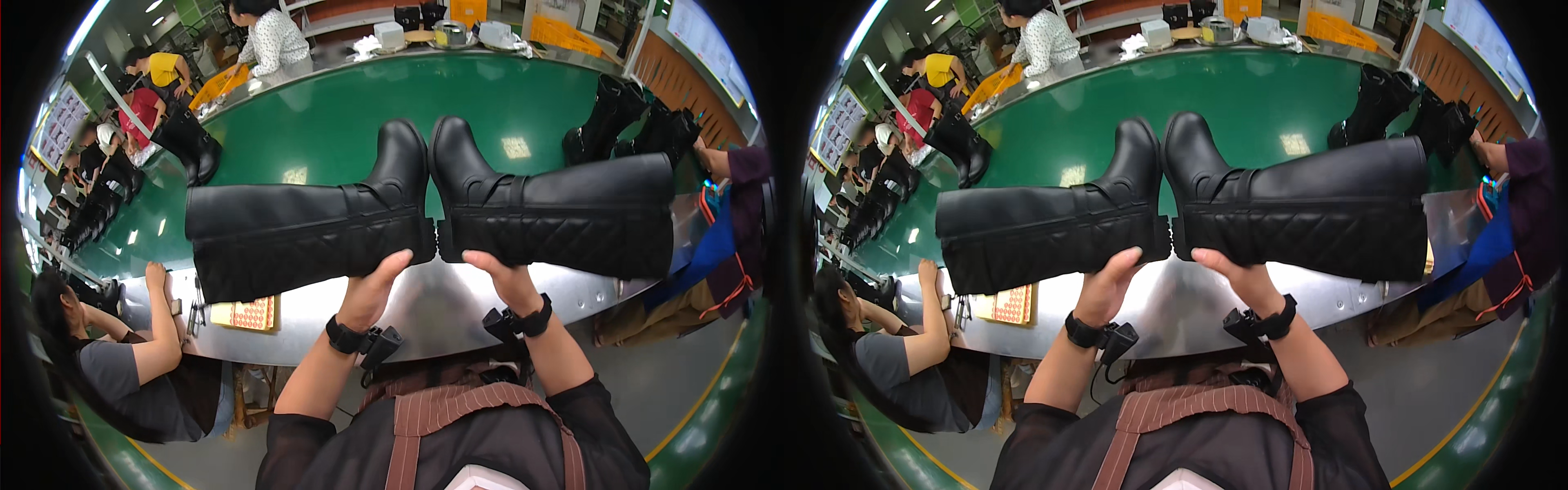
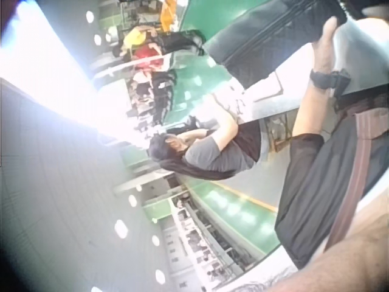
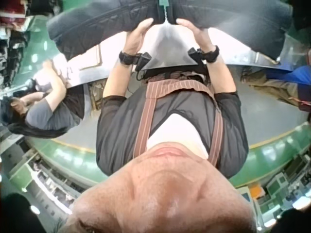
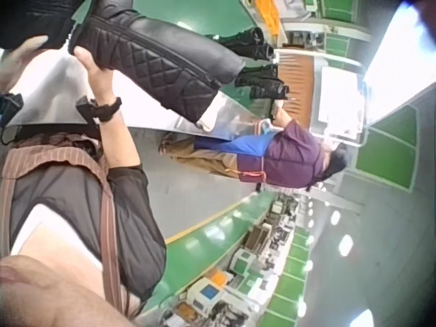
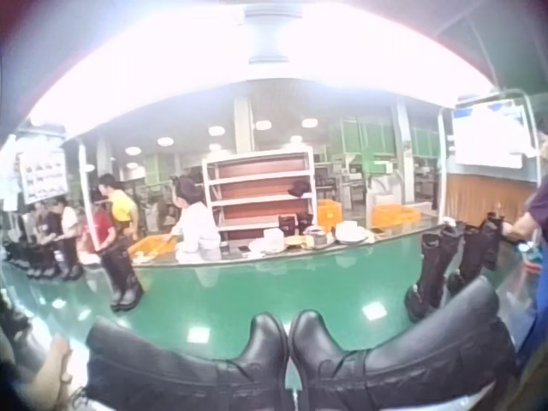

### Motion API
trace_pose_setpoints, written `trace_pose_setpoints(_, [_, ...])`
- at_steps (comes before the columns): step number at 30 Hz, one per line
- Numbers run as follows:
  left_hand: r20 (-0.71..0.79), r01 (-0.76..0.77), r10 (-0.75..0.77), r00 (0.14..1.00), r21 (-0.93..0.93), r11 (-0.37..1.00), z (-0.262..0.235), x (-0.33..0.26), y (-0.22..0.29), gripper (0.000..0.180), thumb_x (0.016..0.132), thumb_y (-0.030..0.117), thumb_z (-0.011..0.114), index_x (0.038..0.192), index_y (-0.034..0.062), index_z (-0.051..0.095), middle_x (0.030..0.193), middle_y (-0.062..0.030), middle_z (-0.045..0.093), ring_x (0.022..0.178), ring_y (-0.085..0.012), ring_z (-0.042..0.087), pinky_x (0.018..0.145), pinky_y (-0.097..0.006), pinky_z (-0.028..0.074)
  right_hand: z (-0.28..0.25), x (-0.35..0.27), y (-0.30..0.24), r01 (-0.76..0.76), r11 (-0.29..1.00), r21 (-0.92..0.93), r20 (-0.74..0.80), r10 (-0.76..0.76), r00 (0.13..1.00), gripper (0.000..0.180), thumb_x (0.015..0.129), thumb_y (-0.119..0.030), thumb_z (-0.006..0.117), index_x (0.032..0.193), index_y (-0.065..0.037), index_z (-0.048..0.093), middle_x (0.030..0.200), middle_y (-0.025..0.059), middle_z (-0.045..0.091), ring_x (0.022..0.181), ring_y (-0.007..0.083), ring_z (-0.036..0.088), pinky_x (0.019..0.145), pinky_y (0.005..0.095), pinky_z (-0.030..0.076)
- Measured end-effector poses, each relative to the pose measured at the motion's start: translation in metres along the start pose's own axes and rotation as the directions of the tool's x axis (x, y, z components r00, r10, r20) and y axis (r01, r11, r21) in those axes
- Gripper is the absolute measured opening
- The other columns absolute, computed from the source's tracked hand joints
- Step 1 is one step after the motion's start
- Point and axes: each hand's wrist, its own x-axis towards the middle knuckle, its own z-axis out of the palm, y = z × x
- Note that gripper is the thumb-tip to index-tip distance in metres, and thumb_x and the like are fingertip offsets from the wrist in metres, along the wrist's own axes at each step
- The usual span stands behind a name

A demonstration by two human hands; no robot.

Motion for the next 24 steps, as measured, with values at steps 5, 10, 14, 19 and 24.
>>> trace_pose_setpoints(5, [0.096, -0.096, 0.081, 0.992, 0.17, 0.981, -0.029, 0.008, -0.01, 0.055, 0.088, 0.011, 0.059, 0.14, 0.0081, 0.039, 0.137, -0.0088, 0.046, 0.122, -0.02, 0.047, 0.104, -0.034, 0.036, 0.012, 0.014, -0.013, 0.151, 0.985, -0.088, 0.017, -0.15, 0.989, 0.06, 0.083, -0.017, 0.063, 0.137, -0.01, 0.038, 0.133, 0.0095, 0.045, 0.122, 0.0203, 0.041, 0.1, 0.0363, 0.037])
trace_pose_setpoints(10, [-0.023, -0.036, 0.038, 0.999, 0.087, 0.996, -0.059, 0.041, -0.006, 0.058, 0.097, 0.041, 0.049, 0.144, 0.0127, 0.03, 0.132, -0.0085, 0.049, 0.117, -0.0165, 0.048, 0.098, -0.035, 0.041, -0.003, 0.04, -0.001, -0.139, 0.957, 0.254, 0.101, 0.116, 0.988, 0.065, 0.096, -0.02, 0.051, 0.15, -0.015, 0.016, 0.134, 0.0083, 0.048, 0.119, 0.0175, 0.048, 0.093, 0.0318, 0.043])
trace_pose_setpoints(14, [0.244, 0.169, -0.086, 0.966, -0.34, 0.925, -0.024, 0.071, -0.024, 0.052, 0.098, 0.047, 0.042, 0.135, 0.0108, 0.044, 0.128, -0.003, 0.054, 0.113, -0.0141, 0.053, 0.094, -0.032, 0.046, -0.04, 0.047, 0.08, -0.292, 0.786, 0.544, 0.056, 0.314, 0.948, 0.045, 0.101, -0.029, 0.04, 0.138, -0.004, 0.041, 0.131, 0.0108, 0.051, 0.118, 0.0248, 0.052, 0.099, 0.0355, 0.044])
trace_pose_setpoints(19, [0.281, 0.2, -0.09, 0.955, -0.394, 0.897, -0.026, 0.076, -0.007, 0.054, 0.097, 0.049, 0.04, 0.137, 0.0131, 0.043, 0.13, -0.001, 0.054, 0.112, -0.0136, 0.055, 0.096, -0.032, 0.046, -0.033, 0.061, 0.097, -0.344, 0.76, 0.551, 0.23, 0.259, 0.938, 0.048, 0.099, -0.032, 0.043, 0.139, -0.005, 0.039, 0.13, 0.011, 0.052, 0.117, 0.0249, 0.053, 0.097, 0.0387, 0.045])
trace_pose_setpoints(24, [0.311, 0.311, -0.178, 0.934, -0.459, 0.832, -0.045, 0.083, -0.025, 0.057, 0.098, 0.05, 0.036, 0.136, 0.0084, 0.045, 0.132, -0.0068, 0.054, 0.114, -0.0161, 0.056, 0.099, -0.034, 0.045, -0.029, 0.071, 0.106, -0.378, 0.713, 0.591, 0.276, 0.262, 0.925, 0.053, 0.097, -0.037, 0.046, 0.14, -0.006, 0.038, 0.129, 0.0112, 0.053, 0.115, 0.025, 0.054, 0.095, 0.0426, 0.047])
